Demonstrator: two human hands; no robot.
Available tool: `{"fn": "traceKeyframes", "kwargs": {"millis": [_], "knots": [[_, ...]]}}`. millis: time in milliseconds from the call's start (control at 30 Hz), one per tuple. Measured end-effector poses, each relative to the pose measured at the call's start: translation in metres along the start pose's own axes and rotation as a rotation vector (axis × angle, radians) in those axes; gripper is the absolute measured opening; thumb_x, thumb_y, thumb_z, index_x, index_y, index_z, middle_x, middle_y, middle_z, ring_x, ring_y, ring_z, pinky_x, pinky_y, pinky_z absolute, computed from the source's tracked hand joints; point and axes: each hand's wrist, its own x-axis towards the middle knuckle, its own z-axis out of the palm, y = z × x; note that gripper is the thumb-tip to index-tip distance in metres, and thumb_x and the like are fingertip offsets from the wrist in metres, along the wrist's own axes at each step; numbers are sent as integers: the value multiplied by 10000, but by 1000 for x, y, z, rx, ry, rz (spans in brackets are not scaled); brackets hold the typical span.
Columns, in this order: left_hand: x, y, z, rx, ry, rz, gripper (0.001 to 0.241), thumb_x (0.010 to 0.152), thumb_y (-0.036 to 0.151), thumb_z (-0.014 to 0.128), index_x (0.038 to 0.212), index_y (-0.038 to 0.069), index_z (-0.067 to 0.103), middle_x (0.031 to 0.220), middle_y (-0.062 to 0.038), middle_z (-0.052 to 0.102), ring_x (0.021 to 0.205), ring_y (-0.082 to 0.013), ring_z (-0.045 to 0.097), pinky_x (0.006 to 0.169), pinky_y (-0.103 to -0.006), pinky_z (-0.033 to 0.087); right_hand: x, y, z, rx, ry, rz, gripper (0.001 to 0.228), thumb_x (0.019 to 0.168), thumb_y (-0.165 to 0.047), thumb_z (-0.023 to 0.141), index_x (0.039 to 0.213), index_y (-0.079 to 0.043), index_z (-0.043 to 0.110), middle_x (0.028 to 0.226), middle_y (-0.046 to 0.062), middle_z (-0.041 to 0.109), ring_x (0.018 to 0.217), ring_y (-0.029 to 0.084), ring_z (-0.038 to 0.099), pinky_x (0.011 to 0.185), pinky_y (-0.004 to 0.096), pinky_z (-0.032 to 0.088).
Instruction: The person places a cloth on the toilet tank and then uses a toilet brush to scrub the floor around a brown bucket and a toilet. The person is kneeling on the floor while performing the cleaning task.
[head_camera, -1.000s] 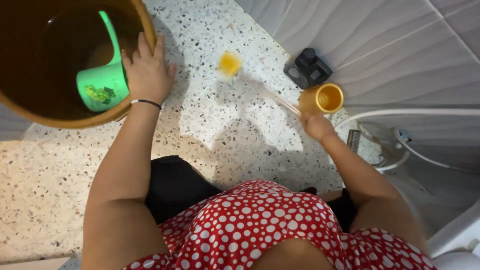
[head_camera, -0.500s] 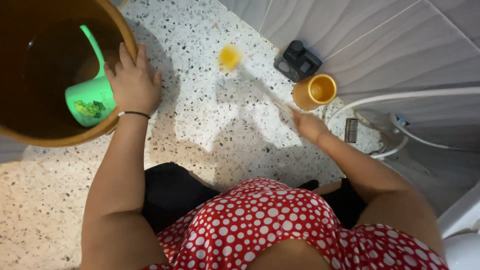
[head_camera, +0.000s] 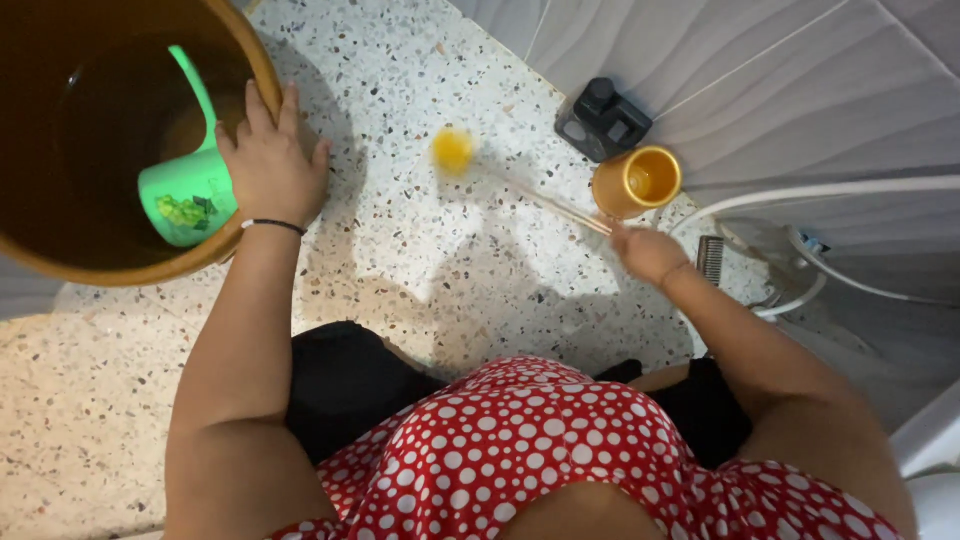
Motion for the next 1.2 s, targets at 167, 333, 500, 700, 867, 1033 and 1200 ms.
{"fn": "traceKeyframes", "kwargs": {"millis": [167, 333, 500, 700, 867, 1033, 1200], "knots": [[-2, -1, 7, 0, 16, -9, 743, 938, 345, 746, 1578, 66, 491, 1538, -318, 415, 1117, -499, 642, 1073, -644, 325, 13, -16, -8, 172, 81, 32, 376, 1069, -187, 394, 961, 9, 696, 864, 214, 717, 711, 351, 670, 728, 490, 553], [3, -1, 18, 3, 32, -8, 753, 940, 364, 742, 1585, 63, 497, 1584, -294, 341, 1324, -468, 516, 1109, -621, 295, 39, -42, -41, -24, -16, -33, 460, 1134, -369, 244, 1341, -150, 592, 696, 98, 606, 535, 237, 577, 515, 408, 526], [6, -4, 30, 129, 10, 8, 767, 986, 431, 698, 1627, 76, 474, 1721, -104, 96, 1490, -405, 334, 1122, -658, 314, 124, -56, 17, 24, 251, -108, 405, 1034, -228, 399, 1426, -179, 489, 981, 197, 726, 787, 404, 668, 742, 541, 501], [10, -1, 44, 141, 11, 9, 774, 947, 381, 666, 1613, 64, 430, 1712, -119, 183, 1448, -452, 394, 1121, -684, 284, 132, -92, -14, 15, 149, -204, 552, 1072, -355, 319, 1623, -378, 288, 984, 158, 737, 761, 357, 693, 683, 497, 561], [11, 3, 43, 168, 79, 19, 754, 939, 376, 673, 1594, 74, 453, 1699, -120, 211, 1356, -462, 492, 1090, -690, 333, 191, -52, 18, 566, 349, -53, 517, 1080, -338, 372, 1585, -238, 432, 1068, 148, 741, 799, 360, 678, 719, 459, 522], [12, 5, 44, 117, -42, -25, 736, 919, 375, 702, 1576, 132, 477, 1721, -110, 211, 1381, -470, 486, 1151, -702, 255, 135, -57, -86, 725, 708, -156, 390, 1108, -257, 480, 1461, -152, 609, 1369, 215, 632, 1282, 425, 556, 1089, 539, 461], [13, 5, 40, 112, -58, -26, 738, 908, 397, 703, 1563, 131, 492, 1714, -111, 236, 1355, -457, 507, 1145, -687, 263, 83, -84, -174, 548, 890, -180, 395, 1135, -142, 443, 1519, -101, 525, 1357, 260, 615, 1251, 435, 564, 1068, 557, 463]]}}
